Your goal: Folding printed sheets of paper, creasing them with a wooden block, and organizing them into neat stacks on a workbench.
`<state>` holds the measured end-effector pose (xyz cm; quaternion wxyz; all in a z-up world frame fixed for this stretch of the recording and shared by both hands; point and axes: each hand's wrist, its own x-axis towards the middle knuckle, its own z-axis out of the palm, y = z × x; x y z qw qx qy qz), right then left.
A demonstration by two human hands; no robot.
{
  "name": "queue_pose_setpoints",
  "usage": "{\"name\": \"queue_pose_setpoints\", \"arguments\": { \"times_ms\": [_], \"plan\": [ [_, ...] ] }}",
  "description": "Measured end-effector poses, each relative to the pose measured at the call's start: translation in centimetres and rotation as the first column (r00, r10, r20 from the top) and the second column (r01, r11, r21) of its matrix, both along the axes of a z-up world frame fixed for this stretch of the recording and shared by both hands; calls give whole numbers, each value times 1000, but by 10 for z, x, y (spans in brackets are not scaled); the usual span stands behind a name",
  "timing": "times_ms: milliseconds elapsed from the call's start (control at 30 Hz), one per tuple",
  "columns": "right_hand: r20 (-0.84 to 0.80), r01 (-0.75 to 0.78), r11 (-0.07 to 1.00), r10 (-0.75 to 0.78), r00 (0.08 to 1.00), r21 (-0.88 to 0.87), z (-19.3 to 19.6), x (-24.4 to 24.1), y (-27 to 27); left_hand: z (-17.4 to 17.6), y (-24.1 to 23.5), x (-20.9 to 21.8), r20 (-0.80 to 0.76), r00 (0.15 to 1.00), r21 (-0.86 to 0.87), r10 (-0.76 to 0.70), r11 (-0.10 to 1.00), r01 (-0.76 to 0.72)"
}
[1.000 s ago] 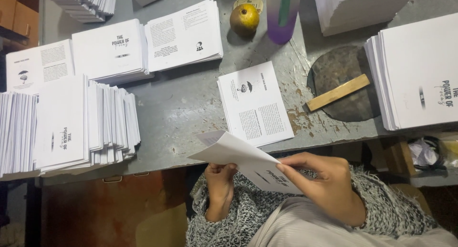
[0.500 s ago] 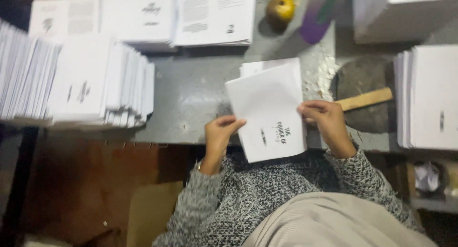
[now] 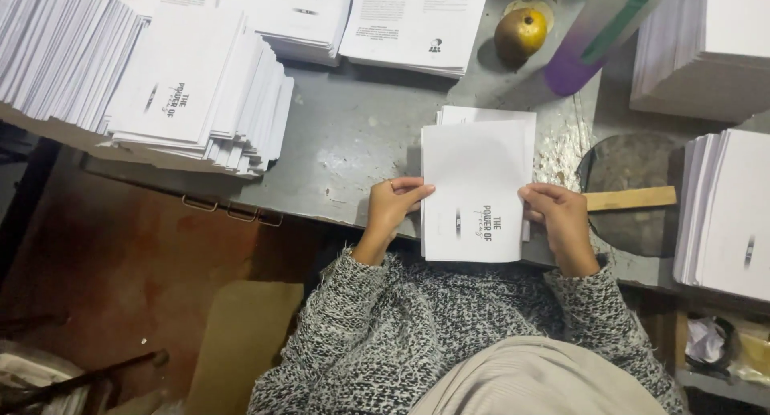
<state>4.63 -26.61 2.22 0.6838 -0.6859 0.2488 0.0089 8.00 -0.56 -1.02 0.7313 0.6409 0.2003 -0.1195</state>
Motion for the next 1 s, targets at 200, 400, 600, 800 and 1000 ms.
{"name": "queue_pose_setpoints", "arguments": {
  "times_ms": [200, 400, 600, 800, 1000],
  "plan": [
    [4, 2, 998, -2, 1000, -59, 7, 0, 2, 14, 0, 5, 61, 998, 59, -34, 998, 30],
    [14, 70, 995, -69, 998, -72, -16, 23, 3, 10, 0, 47, 92, 986, 336, -140, 936, 101],
    [-32, 112, 989, -116, 993, -99, -16, 35, 13, 35, -18, 57, 24, 979, 620, -201, 771, 143],
    [-15, 135, 978, -139, 990, -157, -12, 39, 20, 56, -59, 20, 208, 921, 943, -329, 318, -99],
    [-9, 86, 938, -95, 995, -337, -20, 38, 20, -49, -72, 29, 712, 143, 695, -687, 662, -280]
  ]
}}
